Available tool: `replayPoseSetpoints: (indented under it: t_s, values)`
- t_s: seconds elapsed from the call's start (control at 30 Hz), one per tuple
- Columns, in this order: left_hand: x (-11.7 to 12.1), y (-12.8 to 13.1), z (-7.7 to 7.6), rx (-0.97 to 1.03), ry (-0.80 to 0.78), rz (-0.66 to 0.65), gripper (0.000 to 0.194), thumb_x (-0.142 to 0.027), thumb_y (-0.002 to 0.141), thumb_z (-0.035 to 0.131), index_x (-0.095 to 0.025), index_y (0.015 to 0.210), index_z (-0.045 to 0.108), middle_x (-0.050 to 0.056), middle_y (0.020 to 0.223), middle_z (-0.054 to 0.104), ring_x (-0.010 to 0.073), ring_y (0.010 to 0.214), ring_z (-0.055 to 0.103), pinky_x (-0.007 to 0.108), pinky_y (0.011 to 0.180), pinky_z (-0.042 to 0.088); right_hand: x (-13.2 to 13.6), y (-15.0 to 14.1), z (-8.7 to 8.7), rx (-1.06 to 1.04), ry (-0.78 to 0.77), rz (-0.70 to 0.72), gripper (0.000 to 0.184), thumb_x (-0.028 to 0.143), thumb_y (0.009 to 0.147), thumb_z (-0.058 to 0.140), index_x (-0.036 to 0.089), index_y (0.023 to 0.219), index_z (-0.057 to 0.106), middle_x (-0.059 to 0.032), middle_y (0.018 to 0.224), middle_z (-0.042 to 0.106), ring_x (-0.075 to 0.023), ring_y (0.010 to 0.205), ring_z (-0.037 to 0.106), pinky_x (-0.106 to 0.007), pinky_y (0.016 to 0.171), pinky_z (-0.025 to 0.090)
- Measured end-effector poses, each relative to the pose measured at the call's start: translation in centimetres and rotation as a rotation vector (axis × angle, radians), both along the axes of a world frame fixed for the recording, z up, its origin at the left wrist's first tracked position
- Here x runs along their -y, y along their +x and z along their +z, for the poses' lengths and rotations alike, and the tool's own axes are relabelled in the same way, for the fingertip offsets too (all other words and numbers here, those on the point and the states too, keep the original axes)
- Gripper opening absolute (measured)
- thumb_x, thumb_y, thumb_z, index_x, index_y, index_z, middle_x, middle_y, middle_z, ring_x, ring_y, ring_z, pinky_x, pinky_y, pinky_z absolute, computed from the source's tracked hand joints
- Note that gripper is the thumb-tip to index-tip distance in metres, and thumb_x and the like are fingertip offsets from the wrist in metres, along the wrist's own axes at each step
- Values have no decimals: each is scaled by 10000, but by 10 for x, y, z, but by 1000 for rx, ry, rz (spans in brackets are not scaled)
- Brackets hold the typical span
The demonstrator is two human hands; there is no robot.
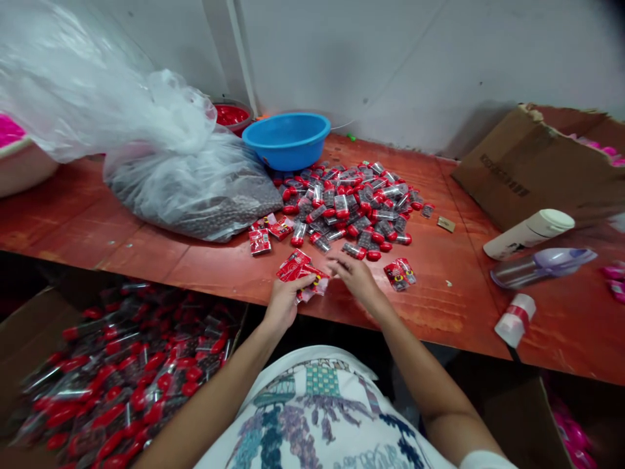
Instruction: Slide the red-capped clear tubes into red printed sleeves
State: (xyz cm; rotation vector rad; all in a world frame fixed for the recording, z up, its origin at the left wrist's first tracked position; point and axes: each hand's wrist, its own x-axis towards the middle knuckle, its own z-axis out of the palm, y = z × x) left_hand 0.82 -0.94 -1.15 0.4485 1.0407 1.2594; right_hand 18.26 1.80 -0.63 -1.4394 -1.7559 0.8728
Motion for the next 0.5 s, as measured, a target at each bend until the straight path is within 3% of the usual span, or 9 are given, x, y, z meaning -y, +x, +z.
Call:
replayPoseSetpoints:
  t_s: [0.13, 0.27, 0.37, 0.5]
  values:
    - [-6, -1, 1, 103, -108, 73, 255, -98, 559, 803, -111, 792, 701, 57, 789, 724, 164, 666, 674, 259, 620, 555, -21, 9, 5, 607, -56, -286, 436, 454, 892, 510, 182, 1226, 578, -142, 890, 708, -284, 824, 656, -368, 728, 445]
    - [-9, -8, 4, 191, -189, 81, 217, -83, 616, 774, -114, 816, 694, 66, 804, 723, 148, 642, 669, 238, 581, 559, -8, 6, 5, 822, -75, -237, 451, 564, 852, 508, 206, 1087, 647, -163, 971, 652, -275, 808, 637, -340, 665, 437]
    - [-11, -13, 6, 249, -217, 69, 154, -81, 666, 743, -108, 808, 689, 70, 789, 720, 145, 626, 665, 231, 552, 557, 16, 4, -4, 715, 0, -156, 308, 444, 901, 489, 242, 1034, 679, -131, 1030, 599, -241, 845, 609, -318, 682, 442]
    - [-13, -14, 6, 275, -238, 73, 107, -79, 714, 704, -101, 818, 687, 65, 782, 720, 139, 612, 663, 229, 545, 560, 43, -1, -16, 179, 69, -81, 319, 285, 923, 453, 270, 1205, 603, -70, 1034, 584, -188, 894, 591, -299, 786, 466]
